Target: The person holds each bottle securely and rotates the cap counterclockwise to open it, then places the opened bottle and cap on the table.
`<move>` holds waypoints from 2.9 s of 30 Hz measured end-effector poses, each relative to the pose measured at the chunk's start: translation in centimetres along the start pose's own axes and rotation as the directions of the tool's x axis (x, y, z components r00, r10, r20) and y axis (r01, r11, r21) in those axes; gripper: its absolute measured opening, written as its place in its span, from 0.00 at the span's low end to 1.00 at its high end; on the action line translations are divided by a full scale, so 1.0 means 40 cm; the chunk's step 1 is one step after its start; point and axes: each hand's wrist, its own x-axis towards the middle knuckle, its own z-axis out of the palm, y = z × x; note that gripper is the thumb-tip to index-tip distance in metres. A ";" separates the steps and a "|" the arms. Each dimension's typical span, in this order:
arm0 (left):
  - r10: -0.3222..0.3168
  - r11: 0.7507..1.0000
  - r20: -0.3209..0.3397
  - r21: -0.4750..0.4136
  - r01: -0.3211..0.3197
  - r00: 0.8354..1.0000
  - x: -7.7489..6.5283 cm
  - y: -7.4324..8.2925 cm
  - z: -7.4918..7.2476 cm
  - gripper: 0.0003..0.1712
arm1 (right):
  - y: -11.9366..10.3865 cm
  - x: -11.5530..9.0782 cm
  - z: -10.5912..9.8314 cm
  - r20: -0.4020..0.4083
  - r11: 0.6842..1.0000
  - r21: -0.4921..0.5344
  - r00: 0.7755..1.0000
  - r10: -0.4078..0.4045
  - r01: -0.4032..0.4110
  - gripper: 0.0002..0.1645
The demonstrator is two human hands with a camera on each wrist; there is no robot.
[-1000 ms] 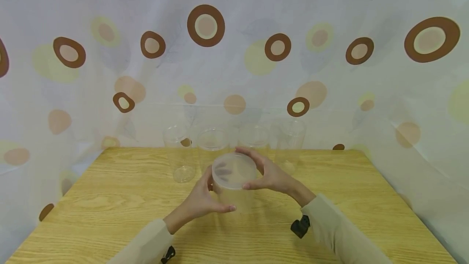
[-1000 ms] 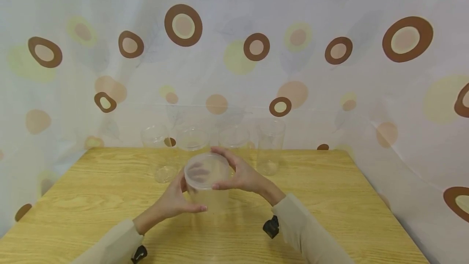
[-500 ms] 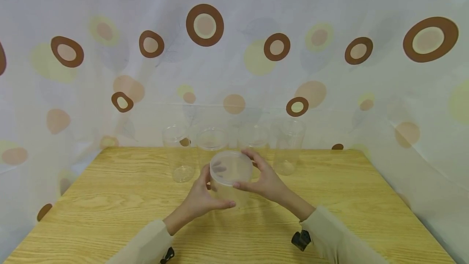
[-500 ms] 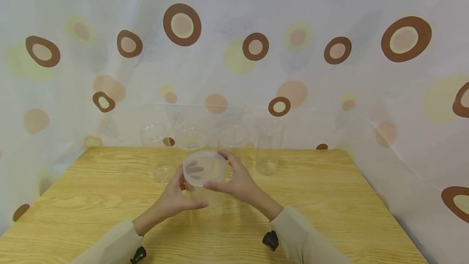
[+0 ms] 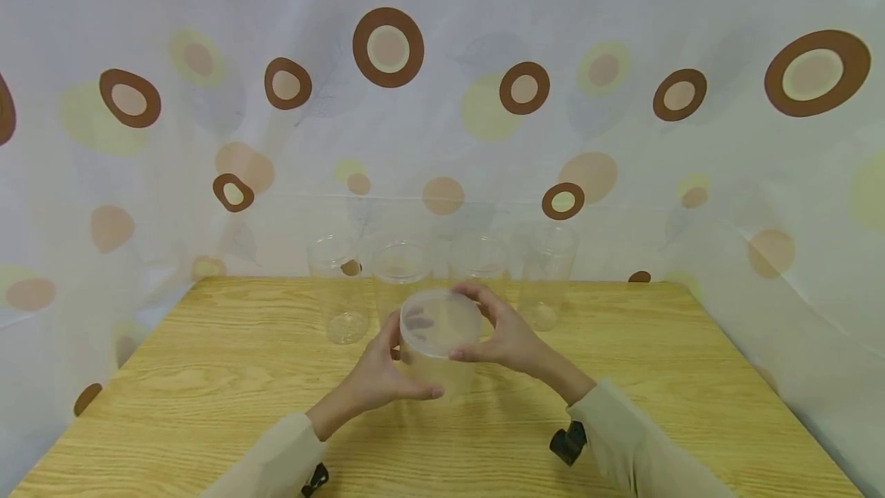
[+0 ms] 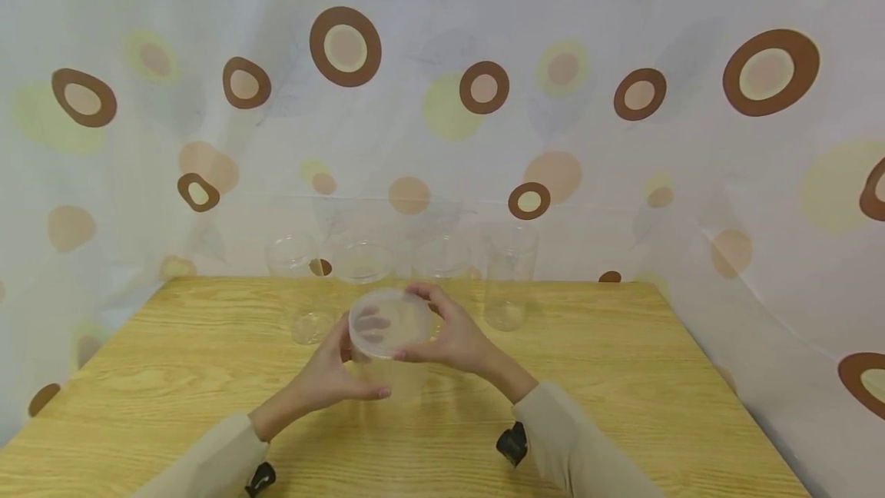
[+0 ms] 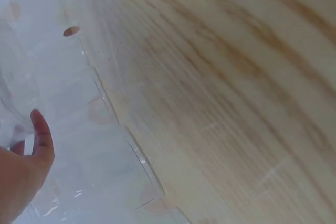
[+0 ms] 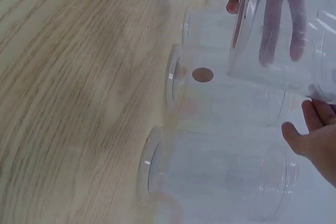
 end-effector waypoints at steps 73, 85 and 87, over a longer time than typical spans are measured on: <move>-0.029 0.993 0.112 -0.108 0.041 0.993 -0.005 -0.004 -0.017 0.59 | -0.010 -0.010 -0.002 0.097 0.998 0.063 0.995 0.006 -0.012 0.45; 0.002 0.997 0.124 -0.082 0.008 0.992 -0.005 -0.001 -0.016 0.60 | 0.004 -0.006 -0.030 0.272 0.969 0.244 0.962 -0.023 -0.046 0.50; -0.001 0.997 0.111 -0.074 0.009 0.994 -0.004 -0.002 -0.017 0.59 | 0.000 -0.010 -0.024 0.236 0.977 0.212 0.972 -0.019 -0.033 0.51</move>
